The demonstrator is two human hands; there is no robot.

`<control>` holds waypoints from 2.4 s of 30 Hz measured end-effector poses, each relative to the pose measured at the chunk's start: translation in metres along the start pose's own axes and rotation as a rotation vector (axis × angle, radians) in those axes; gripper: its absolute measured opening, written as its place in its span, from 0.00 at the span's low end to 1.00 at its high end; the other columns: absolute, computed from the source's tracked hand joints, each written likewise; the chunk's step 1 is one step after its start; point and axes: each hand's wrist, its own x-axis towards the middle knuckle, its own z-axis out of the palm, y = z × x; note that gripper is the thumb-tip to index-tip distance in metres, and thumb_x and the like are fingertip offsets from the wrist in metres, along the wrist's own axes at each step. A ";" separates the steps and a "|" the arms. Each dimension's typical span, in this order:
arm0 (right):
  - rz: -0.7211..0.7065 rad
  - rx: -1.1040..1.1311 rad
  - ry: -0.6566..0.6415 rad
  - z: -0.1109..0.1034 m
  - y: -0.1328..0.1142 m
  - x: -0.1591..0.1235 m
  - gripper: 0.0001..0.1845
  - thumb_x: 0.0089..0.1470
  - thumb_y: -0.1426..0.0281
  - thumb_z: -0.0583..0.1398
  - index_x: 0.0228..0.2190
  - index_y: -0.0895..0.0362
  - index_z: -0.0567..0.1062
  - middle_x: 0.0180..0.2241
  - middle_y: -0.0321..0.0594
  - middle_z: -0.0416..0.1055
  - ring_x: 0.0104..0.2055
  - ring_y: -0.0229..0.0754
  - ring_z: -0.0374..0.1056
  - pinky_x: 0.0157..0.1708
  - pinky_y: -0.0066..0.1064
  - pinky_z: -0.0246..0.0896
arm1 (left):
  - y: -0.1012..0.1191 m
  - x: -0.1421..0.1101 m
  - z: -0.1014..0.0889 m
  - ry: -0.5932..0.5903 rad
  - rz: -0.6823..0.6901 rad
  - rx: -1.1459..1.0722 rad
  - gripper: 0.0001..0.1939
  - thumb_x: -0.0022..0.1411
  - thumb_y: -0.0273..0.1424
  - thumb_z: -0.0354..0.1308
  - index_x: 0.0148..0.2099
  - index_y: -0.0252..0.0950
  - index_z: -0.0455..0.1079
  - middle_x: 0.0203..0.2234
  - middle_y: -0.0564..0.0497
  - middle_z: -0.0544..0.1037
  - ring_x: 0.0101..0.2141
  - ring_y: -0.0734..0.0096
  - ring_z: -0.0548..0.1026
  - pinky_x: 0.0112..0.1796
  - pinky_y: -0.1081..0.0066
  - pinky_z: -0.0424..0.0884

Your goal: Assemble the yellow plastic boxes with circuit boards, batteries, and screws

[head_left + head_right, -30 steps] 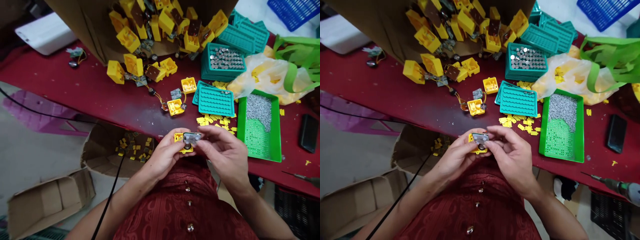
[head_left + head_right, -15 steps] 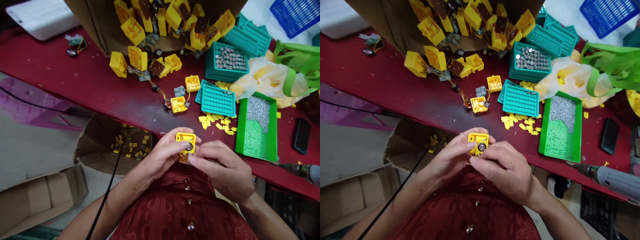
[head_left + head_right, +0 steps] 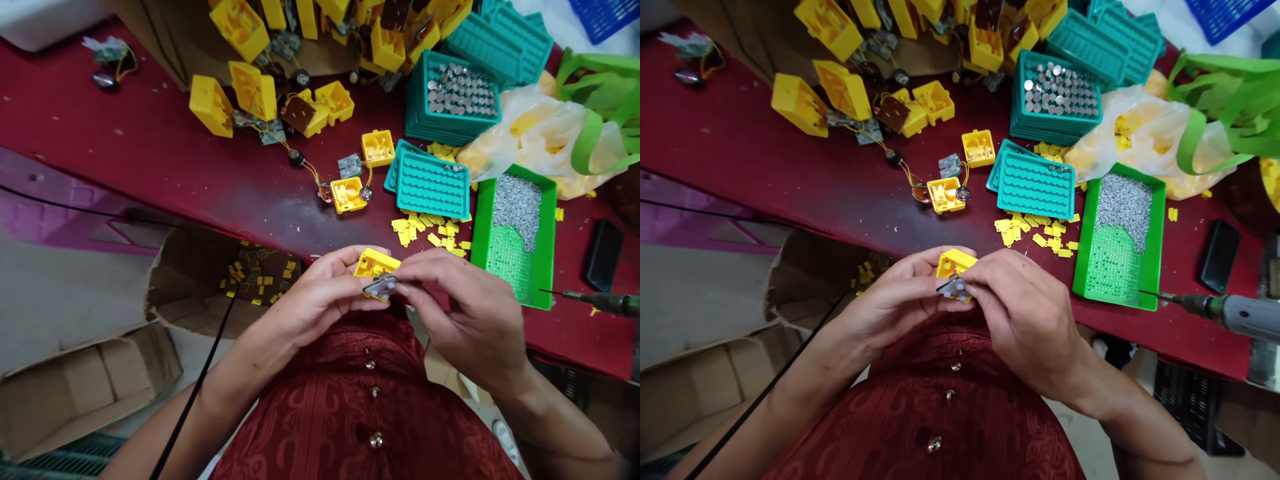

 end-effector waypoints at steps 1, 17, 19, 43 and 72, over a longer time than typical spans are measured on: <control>0.009 -0.012 -0.007 -0.001 0.000 0.001 0.08 0.57 0.80 0.61 0.35 0.55 0.74 0.33 0.36 0.77 0.36 0.36 0.74 0.38 0.29 0.71 | 0.001 -0.001 0.000 -0.014 -0.001 -0.003 0.16 0.52 0.24 0.65 0.45 0.35 0.76 0.40 0.47 0.80 0.38 0.67 0.78 0.38 0.69 0.79; -0.011 -0.097 -0.020 0.001 0.011 -0.001 0.08 0.60 0.78 0.57 0.33 0.56 0.75 0.33 0.39 0.77 0.35 0.37 0.73 0.35 0.31 0.68 | -0.006 0.003 0.018 0.157 0.173 0.272 0.16 0.53 0.19 0.63 0.45 0.34 0.71 0.38 0.49 0.78 0.39 0.69 0.78 0.36 0.75 0.77; -0.020 -0.081 -0.041 -0.001 0.014 0.000 0.10 0.60 0.79 0.56 0.32 0.56 0.75 0.33 0.38 0.77 0.35 0.37 0.73 0.35 0.31 0.68 | -0.006 0.004 0.018 0.143 0.159 0.275 0.17 0.53 0.19 0.63 0.45 0.34 0.71 0.40 0.49 0.78 0.39 0.69 0.77 0.36 0.74 0.76; -0.126 -0.093 0.152 0.018 0.035 -0.012 0.08 0.56 0.81 0.60 0.38 0.63 0.77 0.36 0.48 0.73 0.39 0.41 0.67 0.38 0.36 0.67 | -0.015 0.011 0.013 0.266 0.183 0.366 0.19 0.60 0.32 0.64 0.53 0.33 0.72 0.42 0.47 0.80 0.32 0.74 0.76 0.32 0.75 0.77; 0.051 -0.053 0.337 0.031 0.047 -0.031 0.03 0.56 0.79 0.62 0.32 0.66 0.77 0.33 0.47 0.70 0.38 0.41 0.65 0.39 0.36 0.67 | -0.037 0.026 0.018 0.214 0.199 0.400 0.13 0.64 0.32 0.60 0.50 0.36 0.72 0.41 0.50 0.74 0.36 0.74 0.71 0.34 0.76 0.72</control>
